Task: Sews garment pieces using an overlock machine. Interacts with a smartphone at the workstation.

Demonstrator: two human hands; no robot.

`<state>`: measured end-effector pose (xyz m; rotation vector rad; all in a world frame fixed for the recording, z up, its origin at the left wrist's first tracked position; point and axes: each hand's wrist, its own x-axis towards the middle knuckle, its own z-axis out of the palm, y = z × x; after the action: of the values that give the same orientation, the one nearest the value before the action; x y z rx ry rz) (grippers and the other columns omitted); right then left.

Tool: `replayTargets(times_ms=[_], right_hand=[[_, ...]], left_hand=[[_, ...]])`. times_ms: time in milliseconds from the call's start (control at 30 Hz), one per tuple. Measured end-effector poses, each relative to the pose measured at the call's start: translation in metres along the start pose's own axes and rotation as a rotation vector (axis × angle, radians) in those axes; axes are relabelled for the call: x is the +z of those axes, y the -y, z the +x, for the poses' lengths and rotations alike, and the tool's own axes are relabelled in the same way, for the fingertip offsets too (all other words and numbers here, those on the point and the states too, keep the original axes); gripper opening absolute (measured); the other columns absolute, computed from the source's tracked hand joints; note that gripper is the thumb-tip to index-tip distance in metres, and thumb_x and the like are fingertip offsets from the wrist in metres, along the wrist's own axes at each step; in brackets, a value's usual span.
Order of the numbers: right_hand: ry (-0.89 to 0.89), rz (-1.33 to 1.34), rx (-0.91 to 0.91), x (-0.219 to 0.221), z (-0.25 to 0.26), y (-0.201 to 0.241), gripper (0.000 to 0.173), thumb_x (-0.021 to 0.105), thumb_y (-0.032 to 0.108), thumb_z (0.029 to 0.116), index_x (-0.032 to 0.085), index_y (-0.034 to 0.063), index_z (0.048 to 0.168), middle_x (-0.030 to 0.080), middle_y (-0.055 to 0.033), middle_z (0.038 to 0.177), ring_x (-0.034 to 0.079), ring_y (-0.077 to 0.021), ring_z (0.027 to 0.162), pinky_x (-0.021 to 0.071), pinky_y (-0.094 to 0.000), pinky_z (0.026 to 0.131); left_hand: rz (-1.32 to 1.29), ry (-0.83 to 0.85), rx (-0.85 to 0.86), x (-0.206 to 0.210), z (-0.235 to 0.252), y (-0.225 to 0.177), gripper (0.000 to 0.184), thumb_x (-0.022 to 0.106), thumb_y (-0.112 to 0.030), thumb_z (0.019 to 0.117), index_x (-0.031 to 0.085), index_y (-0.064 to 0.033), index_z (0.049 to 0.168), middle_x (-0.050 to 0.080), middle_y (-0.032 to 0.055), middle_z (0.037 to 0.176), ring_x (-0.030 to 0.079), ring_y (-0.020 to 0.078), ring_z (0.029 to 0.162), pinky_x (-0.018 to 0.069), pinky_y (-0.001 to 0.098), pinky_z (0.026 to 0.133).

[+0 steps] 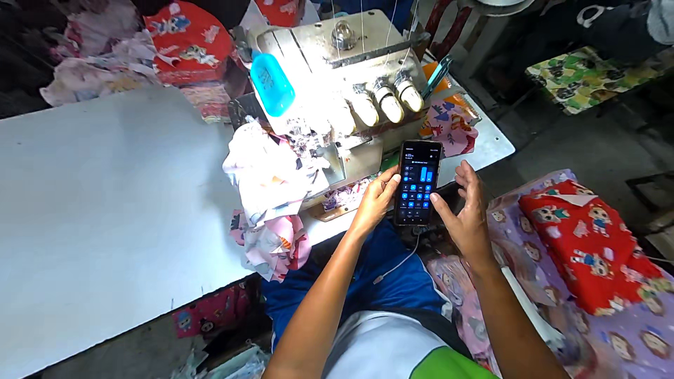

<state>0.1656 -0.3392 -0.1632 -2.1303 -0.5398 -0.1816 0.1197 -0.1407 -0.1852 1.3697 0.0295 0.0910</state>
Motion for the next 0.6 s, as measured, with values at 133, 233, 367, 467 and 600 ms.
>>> replayTargets(times_ms=[133,233,367,467,600], right_hand=[[0.033,0.014,-0.027,0.002,0.021,0.005,0.078,0.064,0.037,0.0980,0.030,0.0016,0.159,0.049,-0.0226,0.149,0.054,-0.0315,0.131,0.0470,-0.0453,0.104],[0.045,0.015,-0.028,0.006,0.036,0.009,0.085,0.066,0.040,0.0958,0.026,0.0045,0.161,0.044,-0.0227,0.154,0.048,-0.0329,0.137,0.0438,-0.0477,0.107],[0.050,0.011,-0.044,0.010,0.044,0.014,0.087,0.068,0.037,0.0948,0.024,0.0053,0.162,0.038,-0.0218,0.158,0.042,-0.0339,0.143,0.0407,-0.0491,0.111],[0.036,0.010,-0.072,0.010,0.040,0.012,0.086,0.068,0.034,0.0950,0.024,0.0056,0.162,0.038,-0.0210,0.159,0.043,-0.0327,0.143,0.0413,-0.0474,0.111],[0.043,-0.020,-0.051,0.003,0.025,0.007,0.089,0.072,0.033,0.0918,0.025,0.0046,0.161,0.039,-0.0221,0.157,0.043,-0.0348,0.142,0.0403,-0.0496,0.112]], left_hand=[[-0.014,0.008,-0.005,0.000,0.000,0.000,0.039,0.038,-0.025,0.1128,0.052,-0.0144,0.148,0.069,0.0088,0.117,0.069,0.0123,0.088,0.0594,0.0291,0.074],[-0.022,0.012,0.001,0.001,0.001,-0.001,0.039,0.038,-0.024,0.1128,0.052,-0.0133,0.147,0.069,0.0092,0.117,0.070,0.0128,0.089,0.0596,0.0292,0.074],[-0.010,0.009,0.008,0.000,0.001,-0.001,0.039,0.037,-0.023,0.1128,0.052,-0.0122,0.148,0.069,0.0096,0.118,0.070,0.0130,0.090,0.0597,0.0297,0.076],[-0.003,0.017,0.006,0.000,-0.001,0.000,0.040,0.037,-0.024,0.1129,0.051,-0.0134,0.148,0.069,0.0099,0.120,0.070,0.0139,0.091,0.0602,0.0310,0.077],[-0.007,0.025,0.005,-0.001,0.000,-0.001,0.039,0.037,-0.024,0.1129,0.052,-0.0141,0.147,0.069,0.0097,0.117,0.070,0.0136,0.089,0.0602,0.0303,0.075]])
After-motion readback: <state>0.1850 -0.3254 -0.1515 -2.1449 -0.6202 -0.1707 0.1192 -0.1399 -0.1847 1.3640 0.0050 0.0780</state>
